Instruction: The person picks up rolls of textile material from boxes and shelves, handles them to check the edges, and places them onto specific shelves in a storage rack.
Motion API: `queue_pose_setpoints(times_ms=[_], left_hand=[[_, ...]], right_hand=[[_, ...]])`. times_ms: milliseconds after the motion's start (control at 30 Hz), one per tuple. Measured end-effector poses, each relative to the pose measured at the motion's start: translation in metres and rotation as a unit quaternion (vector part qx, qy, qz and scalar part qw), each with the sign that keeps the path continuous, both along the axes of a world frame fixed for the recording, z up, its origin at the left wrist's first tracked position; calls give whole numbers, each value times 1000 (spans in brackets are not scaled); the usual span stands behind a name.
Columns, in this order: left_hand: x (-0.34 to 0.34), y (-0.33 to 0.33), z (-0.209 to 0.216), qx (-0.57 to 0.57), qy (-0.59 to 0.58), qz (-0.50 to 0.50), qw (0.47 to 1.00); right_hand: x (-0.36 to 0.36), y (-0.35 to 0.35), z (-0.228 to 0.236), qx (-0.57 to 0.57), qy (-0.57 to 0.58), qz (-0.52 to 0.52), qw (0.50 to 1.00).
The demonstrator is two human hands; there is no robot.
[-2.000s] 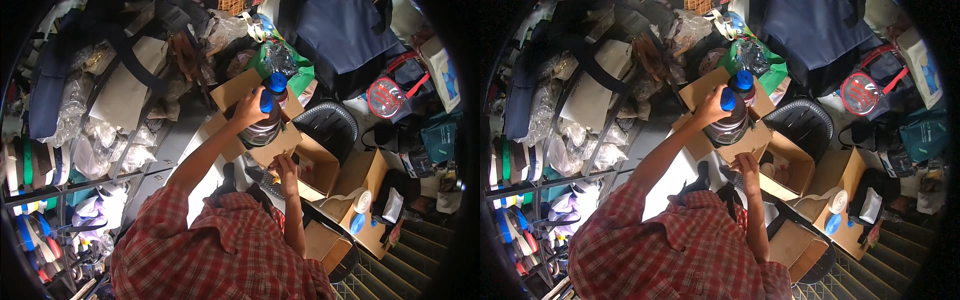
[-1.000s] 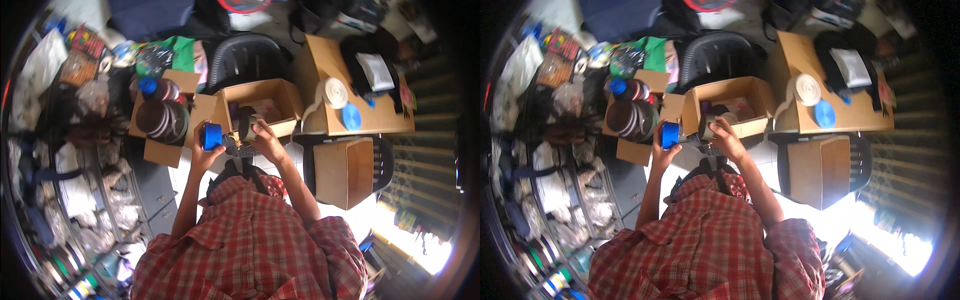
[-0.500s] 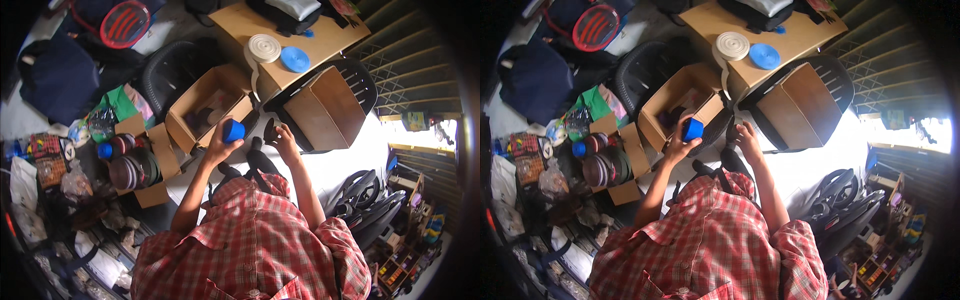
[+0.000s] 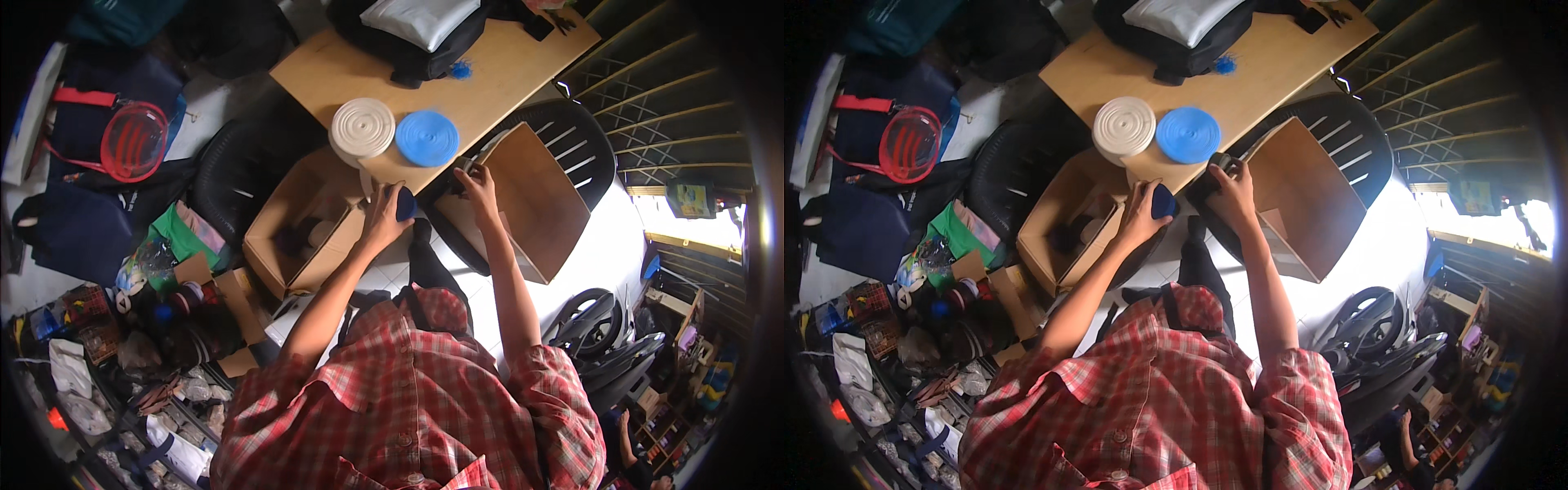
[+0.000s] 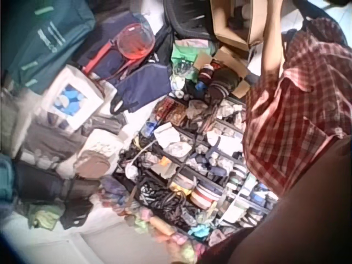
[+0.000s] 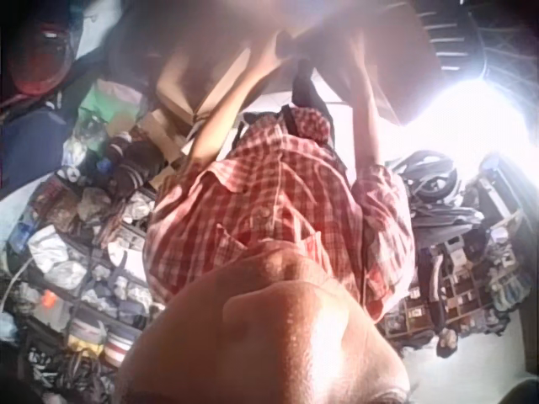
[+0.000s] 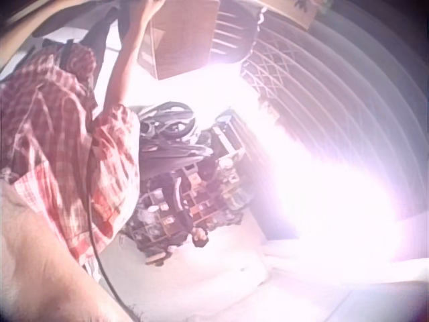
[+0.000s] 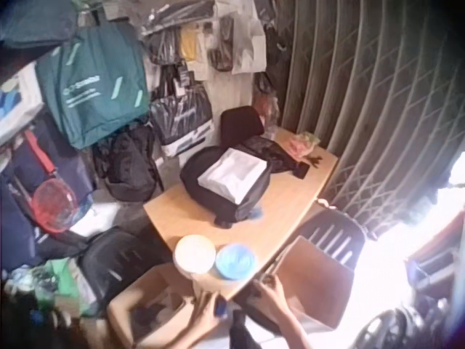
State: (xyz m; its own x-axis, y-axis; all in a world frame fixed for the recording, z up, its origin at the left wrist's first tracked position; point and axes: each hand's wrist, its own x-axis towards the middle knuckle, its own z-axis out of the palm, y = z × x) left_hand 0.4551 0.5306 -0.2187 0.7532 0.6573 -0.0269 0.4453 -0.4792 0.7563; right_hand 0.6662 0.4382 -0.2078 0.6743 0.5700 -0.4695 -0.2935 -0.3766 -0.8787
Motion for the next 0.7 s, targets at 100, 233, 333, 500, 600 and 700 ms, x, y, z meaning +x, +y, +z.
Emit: queue_pose_setpoints(times_ms=[100,233,333,500,600,700], left_hand=[[30,13,-38,5,-19,2,1000],[51,22,-42,57,40,31,997],[62,25,-29,80,55,75,992],[63,62,-23,182,-32,206,961],[50,120,-52,152,16,355,922],[32,174,-67,-21,-1,419,908]], right_hand=[[54,36,-28,-60,-77,37,995],[101,70,-52,-128,-343,82,927],[114,97,-45,-192,-371,101,903],[137,111,-55,-246,-464,215,824],[131,112,-53,-262,-493,247,792],[116,111,-40,-270,-550,250,750]])
